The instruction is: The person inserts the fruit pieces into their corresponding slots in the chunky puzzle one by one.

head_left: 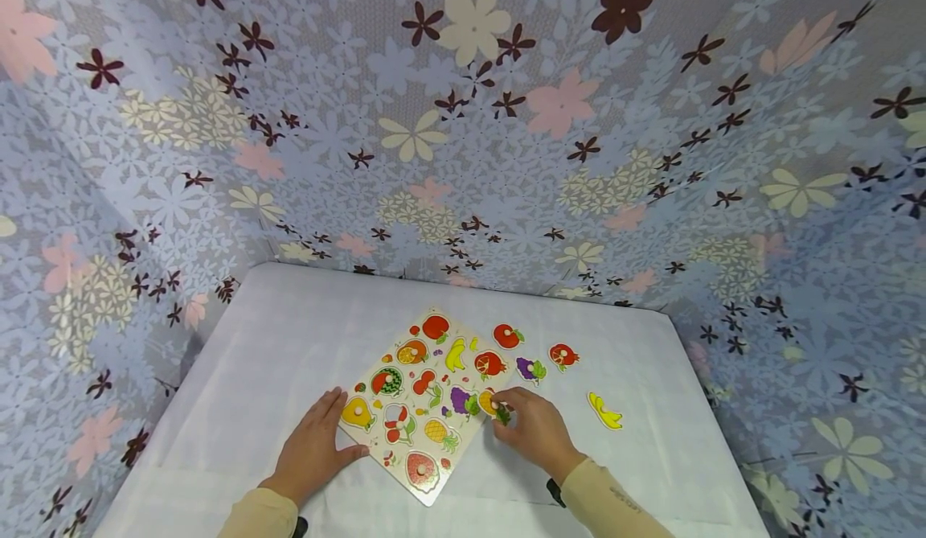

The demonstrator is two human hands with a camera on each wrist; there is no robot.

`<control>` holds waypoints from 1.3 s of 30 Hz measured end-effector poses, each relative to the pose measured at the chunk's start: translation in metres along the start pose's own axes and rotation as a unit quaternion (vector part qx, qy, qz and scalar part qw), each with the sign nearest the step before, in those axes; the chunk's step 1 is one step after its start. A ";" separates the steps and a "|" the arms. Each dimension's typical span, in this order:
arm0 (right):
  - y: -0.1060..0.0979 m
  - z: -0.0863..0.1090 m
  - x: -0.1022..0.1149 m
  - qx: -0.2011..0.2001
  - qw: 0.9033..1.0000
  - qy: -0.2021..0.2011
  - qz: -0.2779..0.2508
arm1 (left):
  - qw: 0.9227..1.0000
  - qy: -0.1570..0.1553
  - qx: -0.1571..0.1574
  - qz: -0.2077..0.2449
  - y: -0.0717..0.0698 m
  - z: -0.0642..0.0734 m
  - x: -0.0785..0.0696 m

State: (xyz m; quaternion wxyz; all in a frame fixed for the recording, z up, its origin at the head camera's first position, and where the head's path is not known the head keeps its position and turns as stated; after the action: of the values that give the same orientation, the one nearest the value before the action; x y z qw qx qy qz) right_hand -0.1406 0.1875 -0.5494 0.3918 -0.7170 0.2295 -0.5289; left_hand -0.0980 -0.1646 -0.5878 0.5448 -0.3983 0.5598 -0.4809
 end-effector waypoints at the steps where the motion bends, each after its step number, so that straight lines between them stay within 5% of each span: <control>1: 0.002 0.000 0.002 0.003 1.000 -0.001 -0.003 | 1.000 0.000 0.000 0.000 0.000 0.000 0.000; 22: 0.039 -0.010 0.039 0.079 0.997 -0.012 -0.012 | 1.000 0.001 -0.003 0.001 0.003 0.000 0.002; 39: 0.054 -0.009 0.055 0.077 0.996 -0.051 0.004 | 1.000 0.003 -0.011 0.006 0.005 -0.001 0.002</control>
State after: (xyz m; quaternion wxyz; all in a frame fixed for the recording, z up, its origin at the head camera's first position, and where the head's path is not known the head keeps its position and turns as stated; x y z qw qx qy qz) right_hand -0.1265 0.1120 -0.5601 0.4595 -0.7097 0.1707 -0.5060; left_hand -0.0993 -0.1658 -0.5928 0.5419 -0.3992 0.5687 -0.4727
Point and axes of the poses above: each hand's wrist, its own z-axis away from the middle knuckle, its own y-axis out of the palm, x = y × z, the point moved 4 cm from there along -z, towards the middle knuckle, and after that the axes turned 14 degrees about -z, right-handed, at the moved point
